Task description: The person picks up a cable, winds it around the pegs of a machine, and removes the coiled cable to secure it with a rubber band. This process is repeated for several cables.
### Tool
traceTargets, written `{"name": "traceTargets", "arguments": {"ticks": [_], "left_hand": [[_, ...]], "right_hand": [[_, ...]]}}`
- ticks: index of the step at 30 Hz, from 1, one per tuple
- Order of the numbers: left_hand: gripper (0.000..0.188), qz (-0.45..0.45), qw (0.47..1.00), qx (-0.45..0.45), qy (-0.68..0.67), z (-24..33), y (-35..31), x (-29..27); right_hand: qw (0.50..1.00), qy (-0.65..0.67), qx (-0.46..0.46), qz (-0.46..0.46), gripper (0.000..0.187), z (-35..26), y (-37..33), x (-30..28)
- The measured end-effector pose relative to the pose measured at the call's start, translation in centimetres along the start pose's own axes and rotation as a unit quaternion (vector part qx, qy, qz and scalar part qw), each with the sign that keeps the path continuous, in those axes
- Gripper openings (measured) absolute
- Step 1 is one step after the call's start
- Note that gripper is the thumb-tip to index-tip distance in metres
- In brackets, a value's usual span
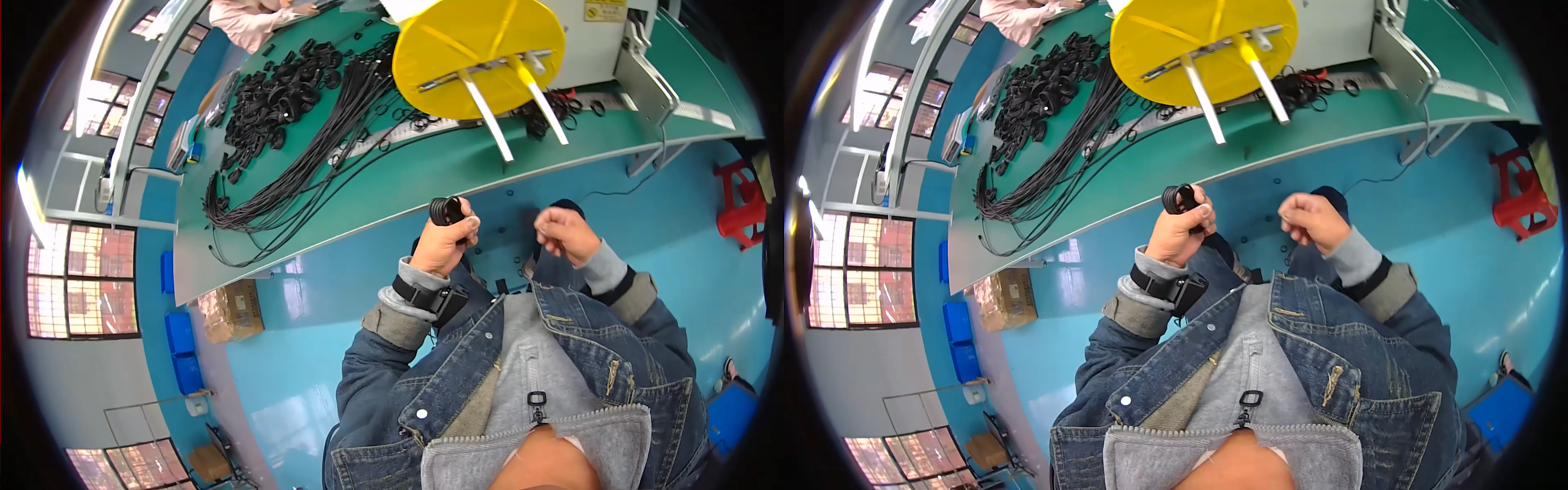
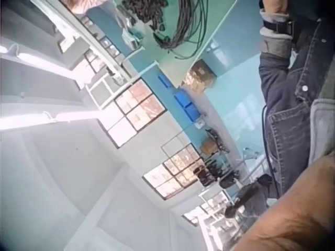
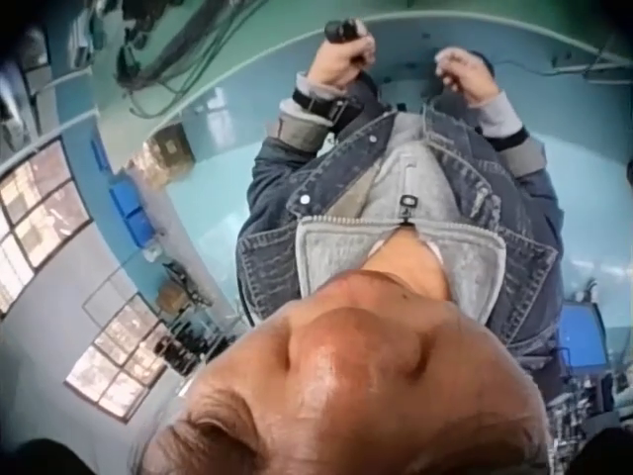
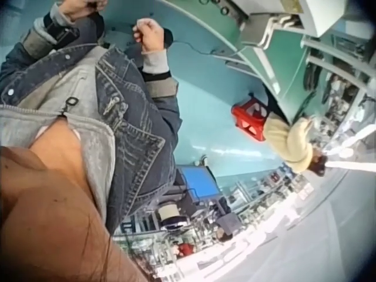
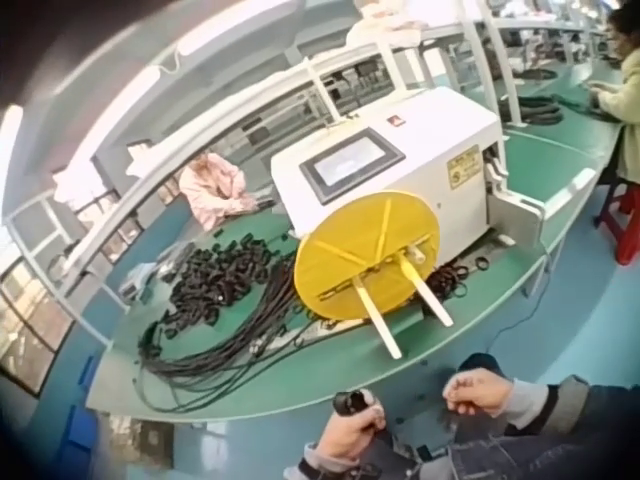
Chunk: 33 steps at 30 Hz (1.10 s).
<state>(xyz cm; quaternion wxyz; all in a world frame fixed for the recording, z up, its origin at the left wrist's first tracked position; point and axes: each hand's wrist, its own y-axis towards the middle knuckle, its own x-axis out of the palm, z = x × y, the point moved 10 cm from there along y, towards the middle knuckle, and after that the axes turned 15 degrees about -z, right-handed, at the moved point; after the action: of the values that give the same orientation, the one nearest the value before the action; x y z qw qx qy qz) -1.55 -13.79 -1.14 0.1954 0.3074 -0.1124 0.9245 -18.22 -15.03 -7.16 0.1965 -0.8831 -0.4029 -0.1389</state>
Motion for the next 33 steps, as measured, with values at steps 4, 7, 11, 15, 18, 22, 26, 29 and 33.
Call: {"name": "traceTargets", "arguments": {"ticks": [4, 7, 11, 15, 18, 22, 26, 29, 33], "left_hand": [[0.022, 0.045, 0.999, 0.030, 0.000, 3.6, 0.1, -2.1], [0.024, 0.052, 0.997, 0.021, 0.044, 6.8, 0.4, -2.8], [0.025, 0.041, 0.978, -0.033, 0.202, 6.8, 1.4, -1.5], [0.027, 0.014, 0.919, -0.096, 0.382, 3.3, 0.8, 1.0], [0.028, -0.017, 0.921, -0.048, 0.386, 1.1, 0.7, 1.7], [0.026, -0.021, 0.919, -0.005, 0.394, 0.4, -0.2, 2.0], [0.020, -0.016, 0.869, 0.009, 0.494, 0.3, -0.3, 1.2], [0.016, -0.014, 0.866, -0.012, 0.500, 1.6, -0.1, 0.6], [0.010, 0.073, 0.889, -0.060, 0.447, 9.9, 1.8, -4.5]], "right_hand": [[0.998, 0.044, 0.034, 0.032, 0.011, 3.7, -1.2, -1.7], [0.997, 0.043, 0.054, 0.045, 0.012, 4.0, -0.6, -2.1], [0.990, -0.131, -0.055, -0.003, 0.022, -3.8, 1.5, 3.6], [0.927, -0.330, -0.175, 0.023, 0.037, -10.6, 3.3, 7.0], [0.736, -0.621, -0.259, 0.078, 0.048, -13.6, 2.8, 12.8], [0.734, -0.674, -0.081, 0.008, 0.056, -11.3, 4.6, 13.3], [0.738, -0.661, -0.127, 0.048, 0.051, -11.4, 4.8, 13.9], [0.781, -0.605, -0.145, 0.050, 0.045, -11.4, 5.3, 12.9], [0.870, -0.471, -0.135, 0.053, 0.035, -10.9, 4.7, 9.4]]}}
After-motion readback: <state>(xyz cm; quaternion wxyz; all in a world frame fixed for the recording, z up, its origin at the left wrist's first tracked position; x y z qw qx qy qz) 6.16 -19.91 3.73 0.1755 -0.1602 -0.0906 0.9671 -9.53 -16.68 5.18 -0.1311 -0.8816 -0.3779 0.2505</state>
